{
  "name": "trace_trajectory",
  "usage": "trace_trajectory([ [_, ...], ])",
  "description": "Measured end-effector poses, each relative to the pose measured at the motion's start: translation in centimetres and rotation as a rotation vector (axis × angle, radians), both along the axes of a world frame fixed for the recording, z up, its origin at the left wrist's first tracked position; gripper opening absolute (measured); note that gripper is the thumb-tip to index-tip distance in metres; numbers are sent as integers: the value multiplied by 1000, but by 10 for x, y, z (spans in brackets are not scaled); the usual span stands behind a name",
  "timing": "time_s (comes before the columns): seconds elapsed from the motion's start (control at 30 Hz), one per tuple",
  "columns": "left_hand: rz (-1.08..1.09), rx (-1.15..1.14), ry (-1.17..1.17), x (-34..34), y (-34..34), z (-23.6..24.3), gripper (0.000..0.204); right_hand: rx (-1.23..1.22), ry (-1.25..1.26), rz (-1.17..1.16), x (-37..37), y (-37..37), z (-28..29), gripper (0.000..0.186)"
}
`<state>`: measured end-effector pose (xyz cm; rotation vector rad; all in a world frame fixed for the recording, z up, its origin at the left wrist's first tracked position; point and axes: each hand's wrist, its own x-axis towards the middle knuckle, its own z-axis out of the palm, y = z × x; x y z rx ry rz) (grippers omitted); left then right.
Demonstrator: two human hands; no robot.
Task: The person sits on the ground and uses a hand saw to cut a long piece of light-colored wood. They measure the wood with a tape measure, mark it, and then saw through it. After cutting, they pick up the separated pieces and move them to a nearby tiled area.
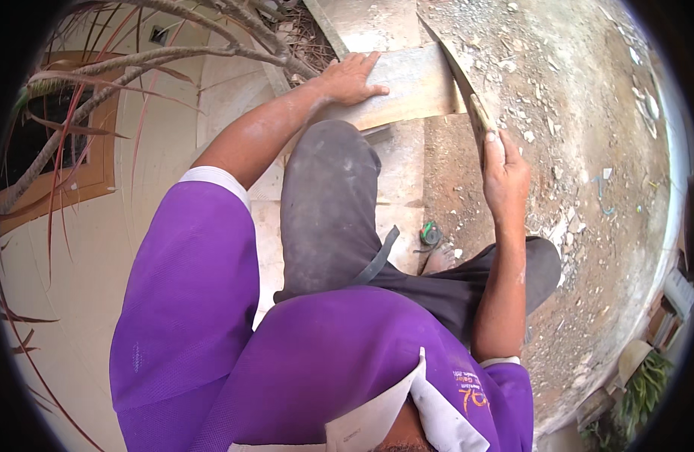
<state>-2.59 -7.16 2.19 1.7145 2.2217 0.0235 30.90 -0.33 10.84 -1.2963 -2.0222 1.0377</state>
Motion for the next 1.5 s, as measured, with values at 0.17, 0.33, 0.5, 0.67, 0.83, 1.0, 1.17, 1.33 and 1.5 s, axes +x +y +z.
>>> trace_trajectory([
  [0.17,-6,-236,-64,-5,34,17,99,-21,-13,2,0,5,8,37],
  [0.33,68,-111,-173,-2,28,8,92,-4,-5,-28,-1,4,-1,37],
  [0.5,47,-120,39,22,19,24,82,-43,55,-37,3,-8,14,34],
  [0.67,142,-259,46,48,6,34,74,-109,48,-91,21,-39,10,31],
  [0.83,144,-223,78,54,3,43,73,-123,38,-90,18,-38,12,32],
  [1.0,233,-182,18,58,46,53,63,-187,-23,-77,19,-34,20,33],
  [1.17,418,200,-267,62,94,9,51,-235,-47,-59,14,-33,29,40],
  [1.33,391,171,-192,85,107,-9,52,-253,-48,-11,-1,-12,61,39],
  [1.5,394,172,-91,87,108,-17,54,-236,-68,19,-8,1,75,36],
])
